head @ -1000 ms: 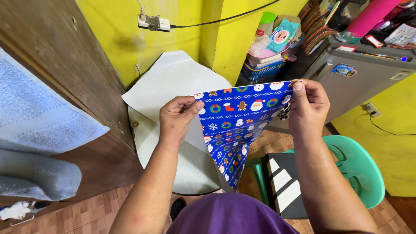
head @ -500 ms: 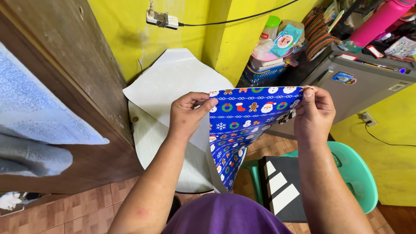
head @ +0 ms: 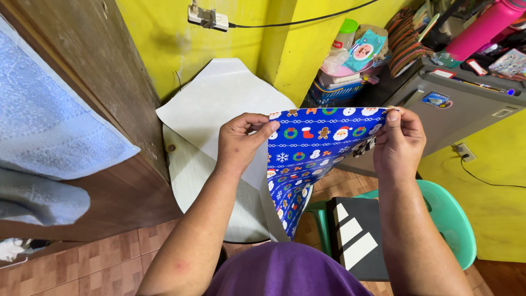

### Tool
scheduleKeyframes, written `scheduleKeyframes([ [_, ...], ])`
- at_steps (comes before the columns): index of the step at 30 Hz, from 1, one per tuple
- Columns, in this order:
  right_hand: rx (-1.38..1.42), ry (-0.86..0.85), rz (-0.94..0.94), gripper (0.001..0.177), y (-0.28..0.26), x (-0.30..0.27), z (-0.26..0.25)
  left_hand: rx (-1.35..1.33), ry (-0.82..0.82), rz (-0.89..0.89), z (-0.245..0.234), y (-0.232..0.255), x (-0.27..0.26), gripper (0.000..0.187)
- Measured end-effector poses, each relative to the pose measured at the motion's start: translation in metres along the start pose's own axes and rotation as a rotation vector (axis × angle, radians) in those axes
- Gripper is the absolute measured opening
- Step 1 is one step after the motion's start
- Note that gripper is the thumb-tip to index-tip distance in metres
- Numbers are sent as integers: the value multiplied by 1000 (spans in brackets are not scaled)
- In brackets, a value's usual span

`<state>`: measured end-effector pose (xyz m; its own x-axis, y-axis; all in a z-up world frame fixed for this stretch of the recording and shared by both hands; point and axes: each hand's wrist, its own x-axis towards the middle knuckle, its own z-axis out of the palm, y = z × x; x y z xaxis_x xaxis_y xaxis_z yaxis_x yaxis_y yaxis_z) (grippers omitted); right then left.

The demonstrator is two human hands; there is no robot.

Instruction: The person lays a sheet of white paper on a round table, then places a sheet of blue Christmas-themed wrapping paper on top. They smooth the paper and use scissors to cut a straight strip from the wrapping paper.

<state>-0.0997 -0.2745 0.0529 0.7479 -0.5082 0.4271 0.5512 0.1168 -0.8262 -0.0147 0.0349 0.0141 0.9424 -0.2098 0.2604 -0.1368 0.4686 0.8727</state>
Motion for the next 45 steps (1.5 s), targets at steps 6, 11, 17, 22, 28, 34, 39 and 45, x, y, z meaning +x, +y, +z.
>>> scheduleKeyframes([
  [6, -14, 2, 6, 8, 3, 2, -1, -20, 1, -3, -2, -3, 3, 13],
  [11, -13, -26, -11, 9, 4, 3, -1, -21, -8, -26, -13, -23, 7, 13],
  [17, -133, -45, -29, 9, -3, -8, 18, 121, -93, 92, -30, 1, 18, 47],
  [22, -380, -139, -57, 8, -19, -18, 53, 708, -129, 662, -9, 90, -4, 80],
  [28, -280, -331, -24, 7, -38, -19, 101, 979, -294, 674, 73, 130, 5, 41],
  [34, -301, -380, 13, 10, -47, -20, 111, 843, -299, 515, 74, 134, 11, 13],
  [39, -279, -400, -37, 7, -46, -23, 111, 794, -349, 426, 73, 135, 13, 15],
  [45, -271, -456, -58, 8, -47, -23, 108, 763, -337, 541, 76, 133, 14, 11],
])
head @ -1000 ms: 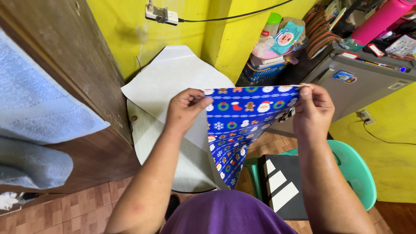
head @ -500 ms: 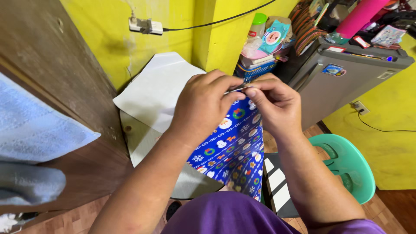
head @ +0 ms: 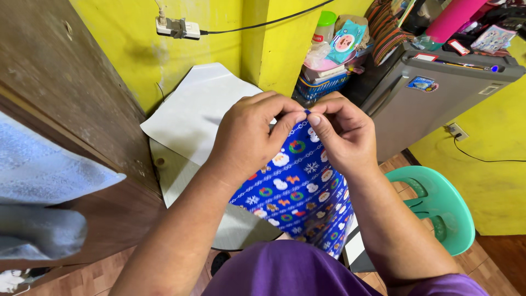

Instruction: The person lays a sheet of white paper on a round table, then places a sheet of blue Christmas-themed wrapping paper on top. They smooth the paper and use scissors to cut a straight strip from the wrapping paper.

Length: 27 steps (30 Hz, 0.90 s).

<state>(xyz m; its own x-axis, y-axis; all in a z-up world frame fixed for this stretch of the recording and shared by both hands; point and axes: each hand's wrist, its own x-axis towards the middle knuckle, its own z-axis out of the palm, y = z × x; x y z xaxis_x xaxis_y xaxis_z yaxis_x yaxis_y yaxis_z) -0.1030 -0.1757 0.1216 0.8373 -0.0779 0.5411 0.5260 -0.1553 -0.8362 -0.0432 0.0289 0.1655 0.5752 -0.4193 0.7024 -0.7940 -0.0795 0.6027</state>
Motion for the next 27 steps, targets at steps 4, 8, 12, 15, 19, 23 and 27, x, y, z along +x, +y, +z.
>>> scheduleKeyframes([
  [4, -35, -8, 79, 8, -1, -1, -8, -50, -2, -67, -6, -1, 1, 11],
  [8, -107, -31, 125, 4, 7, -9, -19, 6, 45, -24, -11, -1, 3, 13],
  [12, -246, -28, 23, 3, 22, -22, -33, 27, 37, -17, -15, -1, 1, 13],
  [15, -260, -5, 64, 4, 31, -32, -43, 40, 43, -28, -17, 0, -1, 14],
  [19, -178, -54, 115, 7, 35, -41, -46, 18, 22, 3, -15, 3, -1, 14],
  [23, -119, -89, 49, 12, 34, -40, -44, 2, -19, 56, -10, 7, 6, 14],
  [27, -175, -30, 86, 6, 35, -32, -43, -2, -137, -81, -9, -5, 15, 28],
])
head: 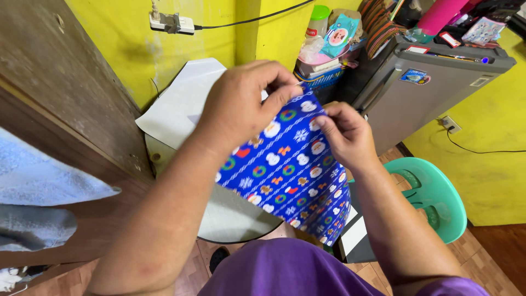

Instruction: The person lays a sheet of white paper on a round table, then places a sheet of blue Christmas-themed wrapping paper on top. They smooth the paper and use scissors to cut a straight strip from the wrapping paper.

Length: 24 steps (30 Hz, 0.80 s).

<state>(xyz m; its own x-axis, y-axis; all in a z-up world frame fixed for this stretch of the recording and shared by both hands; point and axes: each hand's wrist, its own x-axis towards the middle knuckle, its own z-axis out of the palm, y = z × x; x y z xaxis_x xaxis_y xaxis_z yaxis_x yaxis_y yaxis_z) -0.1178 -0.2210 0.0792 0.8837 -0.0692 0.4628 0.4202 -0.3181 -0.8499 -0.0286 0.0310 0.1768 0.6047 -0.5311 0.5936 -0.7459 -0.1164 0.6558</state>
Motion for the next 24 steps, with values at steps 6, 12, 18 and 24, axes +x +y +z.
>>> scheduleKeyframes([
  [6, -42, 177, 38, 8, -3, 4, -5, -354, 29, -258, -58, -95, -28, 110],
  [12, 75, 202, -46, 9, -3, 19, -14, -1237, 39, -229, 45, -188, -87, 137],
  [18, 93, 386, 63, 12, 6, 43, -26, -1313, 18, -206, 95, -189, -101, 128],
  [24, 171, 432, -43, 13, 35, 64, -37, -971, 28, -139, 96, -146, -84, 88],
])
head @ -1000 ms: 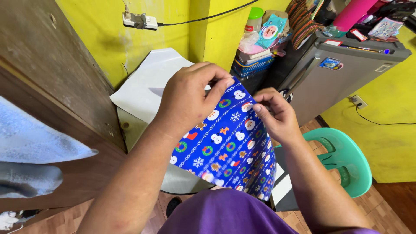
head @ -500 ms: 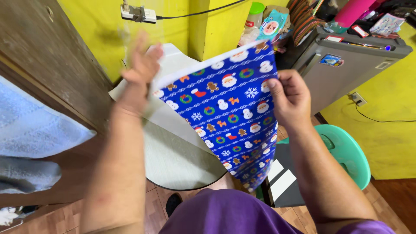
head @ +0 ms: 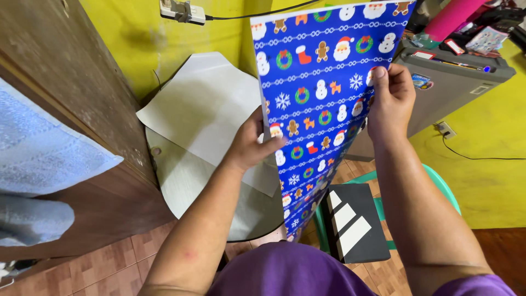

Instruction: The person lays a sheet of white paper on a round table, then places a sheet of blue Christmas-themed wrapping paper on top. They smooth the paper and use scissors to cut a straight strip from the wrapping paper.

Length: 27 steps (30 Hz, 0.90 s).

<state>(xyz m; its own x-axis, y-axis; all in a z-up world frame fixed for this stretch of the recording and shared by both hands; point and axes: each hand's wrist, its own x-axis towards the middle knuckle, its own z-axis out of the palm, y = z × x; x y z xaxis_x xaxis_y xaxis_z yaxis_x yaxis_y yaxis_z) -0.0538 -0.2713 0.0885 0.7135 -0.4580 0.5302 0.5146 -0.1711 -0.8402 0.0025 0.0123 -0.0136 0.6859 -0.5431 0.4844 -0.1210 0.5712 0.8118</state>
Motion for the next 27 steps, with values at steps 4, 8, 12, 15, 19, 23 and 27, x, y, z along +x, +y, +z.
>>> scheduleKeyframes([
  [4, -34, 10, -66, 13, 10, 17, -2, 161, 268, -159, 21, 8, 25, 41],
  [8, -28, 23, -118, 14, 10, 35, -1, 307, 318, -146, 18, 27, 46, 29],
  [12, -77, 71, -166, 14, 15, 50, 2, 378, 292, -33, 21, 40, 57, 30],
  [15, -27, 57, -171, 16, 22, 60, 5, 477, 349, -52, 18, 44, 68, 29],
  [19, 42, -52, 79, 20, 33, 55, 6, 493, 412, 25, 3, 47, 83, 29],
  [23, 166, -197, 407, 21, 57, 17, 11, 509, 475, -23, -17, 48, 95, 29],
  [27, 86, -250, 546, 21, 94, -18, 8, 376, 544, -94, -40, 28, 93, 30],
])
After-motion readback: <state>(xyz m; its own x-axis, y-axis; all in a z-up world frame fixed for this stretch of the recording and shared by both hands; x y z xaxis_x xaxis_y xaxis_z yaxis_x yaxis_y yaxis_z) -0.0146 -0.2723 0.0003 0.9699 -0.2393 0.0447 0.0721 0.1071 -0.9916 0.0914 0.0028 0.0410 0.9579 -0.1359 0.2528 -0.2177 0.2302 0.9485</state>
